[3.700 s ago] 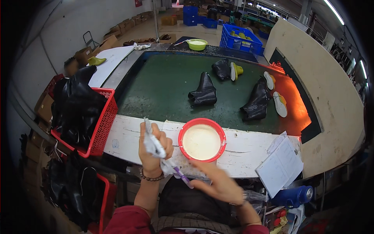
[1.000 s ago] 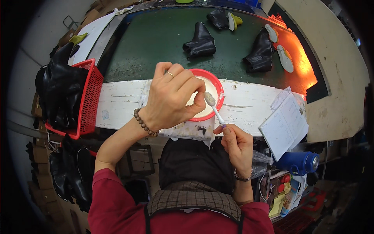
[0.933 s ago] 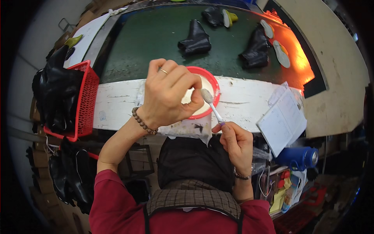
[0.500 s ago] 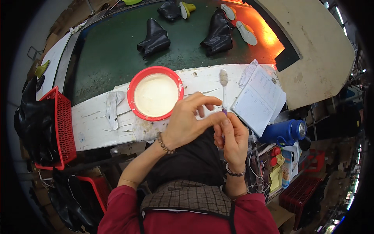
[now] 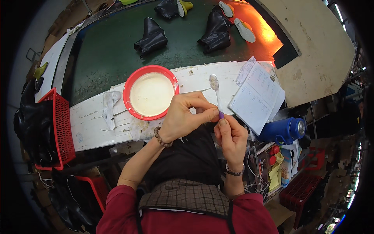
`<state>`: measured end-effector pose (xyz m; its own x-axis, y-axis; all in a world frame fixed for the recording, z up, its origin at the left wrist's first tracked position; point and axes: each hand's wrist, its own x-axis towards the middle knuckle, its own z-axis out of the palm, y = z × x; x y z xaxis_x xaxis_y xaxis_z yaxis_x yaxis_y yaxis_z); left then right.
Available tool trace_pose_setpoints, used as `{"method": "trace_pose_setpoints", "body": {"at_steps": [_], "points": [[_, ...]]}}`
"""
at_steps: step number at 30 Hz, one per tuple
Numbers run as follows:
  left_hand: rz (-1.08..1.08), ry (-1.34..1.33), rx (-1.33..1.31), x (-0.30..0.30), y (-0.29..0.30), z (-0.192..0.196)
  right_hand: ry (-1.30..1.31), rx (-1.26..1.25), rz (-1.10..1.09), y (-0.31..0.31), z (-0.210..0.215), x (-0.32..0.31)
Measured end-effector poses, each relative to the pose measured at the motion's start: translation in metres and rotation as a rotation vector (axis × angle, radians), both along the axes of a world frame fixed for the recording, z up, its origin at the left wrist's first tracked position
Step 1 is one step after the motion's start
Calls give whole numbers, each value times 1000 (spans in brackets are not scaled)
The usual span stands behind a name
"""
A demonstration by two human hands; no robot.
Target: The person applies white adhesive to the seams of black leather boots using a toothbrush. They work on several boots one by one, dipping the brush into a red bowl of glue and carefully coating the edges.
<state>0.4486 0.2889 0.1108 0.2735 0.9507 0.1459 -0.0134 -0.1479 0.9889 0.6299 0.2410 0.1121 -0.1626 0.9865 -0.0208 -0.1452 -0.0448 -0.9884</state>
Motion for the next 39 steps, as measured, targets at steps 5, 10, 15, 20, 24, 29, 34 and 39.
{"method": "trace_pose_setpoints", "body": {"at_steps": [5, 10, 15, 20, 24, 29, 34, 39], "points": [[-32, -366, -224, 21, 1, -11, 472, -210, 86, 0, -6, 13], [67, -206, -177, 42, -2, -75, 424, -29, -222, 7, 3, 33], [16, 149, -18, 55, -19, -66, -163, 131, -425, 9, -7, 37], [346, 161, 382, 48, -17, 5, -172, 145, -427, 0, -16, 32], [545, 237, 614, 32, 8, 35, -181, 108, -386, -2, -14, 25], [571, 376, 704, 33, 25, 42, -192, 153, -370, -6, -10, 17], [573, 451, 644, 34, 25, 43, -327, 257, -412, -3, -13, 16], [545, 424, 594, 37, 30, 39, -624, 523, -496, 0, -13, 15]]}}
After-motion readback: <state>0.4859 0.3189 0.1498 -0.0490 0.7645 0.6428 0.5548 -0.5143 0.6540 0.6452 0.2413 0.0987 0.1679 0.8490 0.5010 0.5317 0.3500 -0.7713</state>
